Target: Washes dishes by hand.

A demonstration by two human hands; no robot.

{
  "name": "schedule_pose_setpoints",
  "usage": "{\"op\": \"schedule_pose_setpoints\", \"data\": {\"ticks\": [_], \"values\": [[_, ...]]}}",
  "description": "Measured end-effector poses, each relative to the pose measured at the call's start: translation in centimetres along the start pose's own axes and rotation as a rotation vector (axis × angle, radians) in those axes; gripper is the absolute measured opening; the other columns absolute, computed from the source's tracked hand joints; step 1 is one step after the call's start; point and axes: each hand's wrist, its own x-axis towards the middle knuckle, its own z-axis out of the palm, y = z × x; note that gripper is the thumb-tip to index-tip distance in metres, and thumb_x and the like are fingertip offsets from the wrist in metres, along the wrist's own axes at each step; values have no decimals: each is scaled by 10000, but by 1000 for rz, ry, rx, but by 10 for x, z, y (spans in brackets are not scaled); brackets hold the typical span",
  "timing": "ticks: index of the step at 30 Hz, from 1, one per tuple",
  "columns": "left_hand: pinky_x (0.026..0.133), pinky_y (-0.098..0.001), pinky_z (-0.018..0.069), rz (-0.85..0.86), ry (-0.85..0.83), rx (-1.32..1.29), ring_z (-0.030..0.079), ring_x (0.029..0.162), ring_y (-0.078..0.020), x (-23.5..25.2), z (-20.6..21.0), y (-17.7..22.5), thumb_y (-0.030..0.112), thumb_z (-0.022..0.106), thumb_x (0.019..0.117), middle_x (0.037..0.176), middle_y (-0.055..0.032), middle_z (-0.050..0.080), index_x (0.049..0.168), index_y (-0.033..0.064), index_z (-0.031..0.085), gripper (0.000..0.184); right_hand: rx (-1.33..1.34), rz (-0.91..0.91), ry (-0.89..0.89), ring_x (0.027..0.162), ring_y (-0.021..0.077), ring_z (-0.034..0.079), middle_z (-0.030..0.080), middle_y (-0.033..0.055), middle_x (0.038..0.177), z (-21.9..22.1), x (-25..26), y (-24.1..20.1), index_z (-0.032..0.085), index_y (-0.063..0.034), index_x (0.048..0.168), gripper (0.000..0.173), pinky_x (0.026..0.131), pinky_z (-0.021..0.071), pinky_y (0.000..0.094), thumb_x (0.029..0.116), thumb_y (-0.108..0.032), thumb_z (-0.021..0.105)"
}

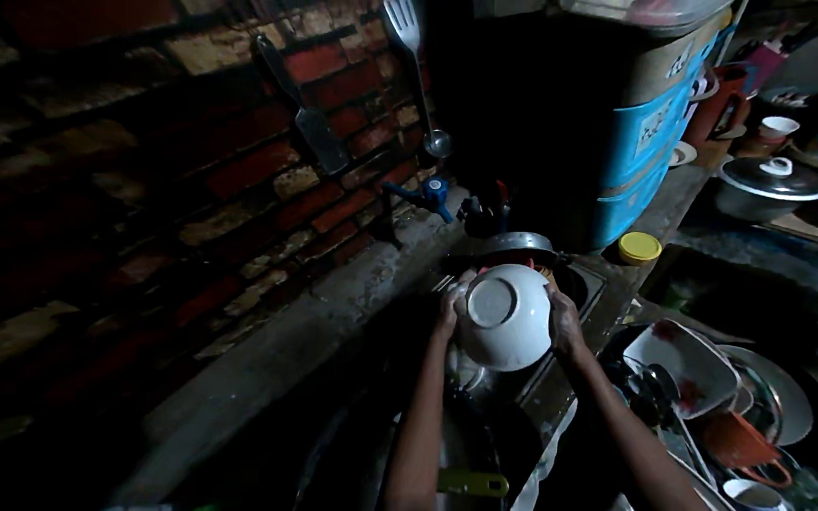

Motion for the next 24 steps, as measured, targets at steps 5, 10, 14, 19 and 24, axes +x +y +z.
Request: {"op": "schedule_pose_setpoints", "data": {"ticks": [5,10,14,19,24], "values": [[1165,-415,385,377,76,351,493,1385,-312,-49,38,4,166,632,945,1477,-258,510,1367,-84,575,493,202,104,306,919,141,636,621,113,1066,22,2,9,527,7,1277,366,814,556,335,1128,-242,305],[1197,-569,293,491,-267,884,480,1386,-440,-44,73,63,139,564,997,1412,-230,595,1279,-7,684,339,-397,-13,124,1055,229,627,647,248,1146,41,-17,10,580,152,1238,344,967,497,367,1096,-80,369],[1074,-509,449,13,-266,701,607,1217,-354,8,39,73,181,537,1058,1307,-247,632,1350,-22,594,361,-167,-26,142,865,81,579,598,97,954,46,-23,17,586,92,1116,330,830,503,265,1112,-159,373],[1253,-430,241,236,-184,720,378,1489,-332,-33,31,51,98,468,1051,1561,-228,443,1465,-62,491,444,-123,-17,165,1020,133,589,616,171,1128,30,-7,16,567,116,1214,373,936,489,302,1119,-177,358],[1162,-451,388,93,-82,658,542,1340,-333,-23,23,48,96,549,1019,1393,-248,589,1361,-61,578,378,-106,-15,157,914,106,617,628,114,1001,25,-5,21,601,67,1131,349,850,532,298,1117,-187,362]]}}
